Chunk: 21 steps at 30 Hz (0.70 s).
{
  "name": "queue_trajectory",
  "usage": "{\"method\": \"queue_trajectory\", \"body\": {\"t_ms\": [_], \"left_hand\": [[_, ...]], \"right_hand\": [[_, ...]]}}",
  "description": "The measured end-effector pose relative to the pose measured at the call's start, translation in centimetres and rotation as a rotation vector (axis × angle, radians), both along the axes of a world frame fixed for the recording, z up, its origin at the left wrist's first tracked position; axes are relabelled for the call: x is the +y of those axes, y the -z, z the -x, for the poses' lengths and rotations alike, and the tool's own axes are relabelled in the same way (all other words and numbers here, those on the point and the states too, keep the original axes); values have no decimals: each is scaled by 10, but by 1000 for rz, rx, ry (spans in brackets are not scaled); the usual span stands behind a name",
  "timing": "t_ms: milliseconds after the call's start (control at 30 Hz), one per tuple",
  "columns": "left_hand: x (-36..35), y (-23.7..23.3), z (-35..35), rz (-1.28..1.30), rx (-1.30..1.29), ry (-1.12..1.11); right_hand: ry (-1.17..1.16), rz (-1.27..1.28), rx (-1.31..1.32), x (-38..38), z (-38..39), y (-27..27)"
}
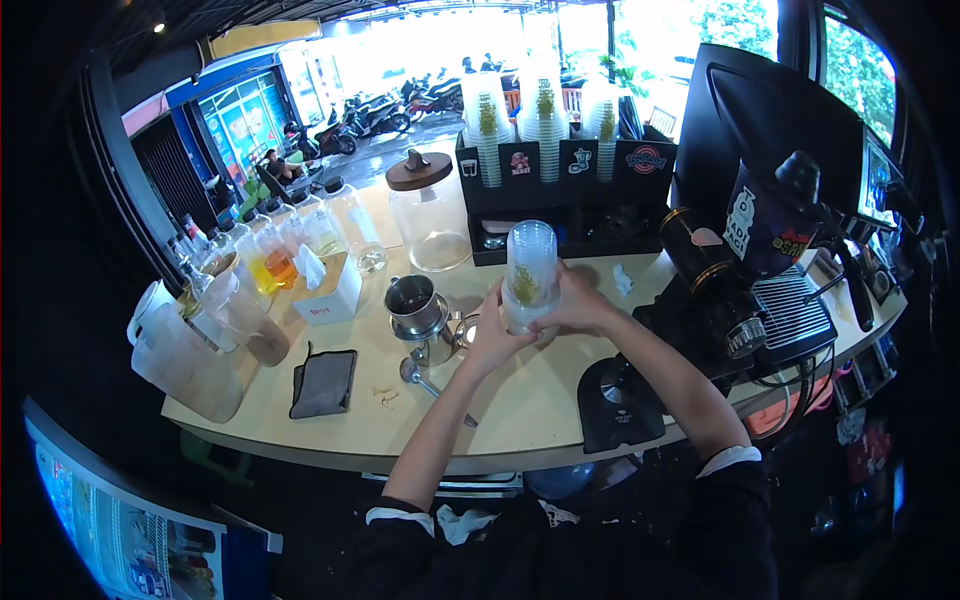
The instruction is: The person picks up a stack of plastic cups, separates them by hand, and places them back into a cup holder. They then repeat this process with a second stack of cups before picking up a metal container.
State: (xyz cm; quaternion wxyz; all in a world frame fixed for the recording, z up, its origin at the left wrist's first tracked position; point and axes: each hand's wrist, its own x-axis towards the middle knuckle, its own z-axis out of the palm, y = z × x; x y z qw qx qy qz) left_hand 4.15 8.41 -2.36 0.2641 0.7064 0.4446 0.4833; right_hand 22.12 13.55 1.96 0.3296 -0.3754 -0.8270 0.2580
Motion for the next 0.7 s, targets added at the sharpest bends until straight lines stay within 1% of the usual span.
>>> {"method": "queue_trajectory", "body": {"t_ms": [67,133,300,367,433,533,700], "left_hand": [[-1,-1,-4,-30,29,-18],[0,1,-6,-58,-26,-40],[-4,-4,-14,-106,-20,-114],[-3,-4,-14,-124,-31,-126],[-1,-3,-12,-59,-80,-114],[-1,-2,-11,-78,-74,-170],[-1,-4,-10,-97,-32,-183]], "right_hand": [[1,44,28,-6,1,-3],[5,86,60,-10,1,-6],[-9,180,143,-16,1,-13],[-5,165,144,-16,0,-14],[1,150,148,-16,0,-15],[-6,137,147,-16,1,-14],[1,146,164,-17,1,-14]]}}
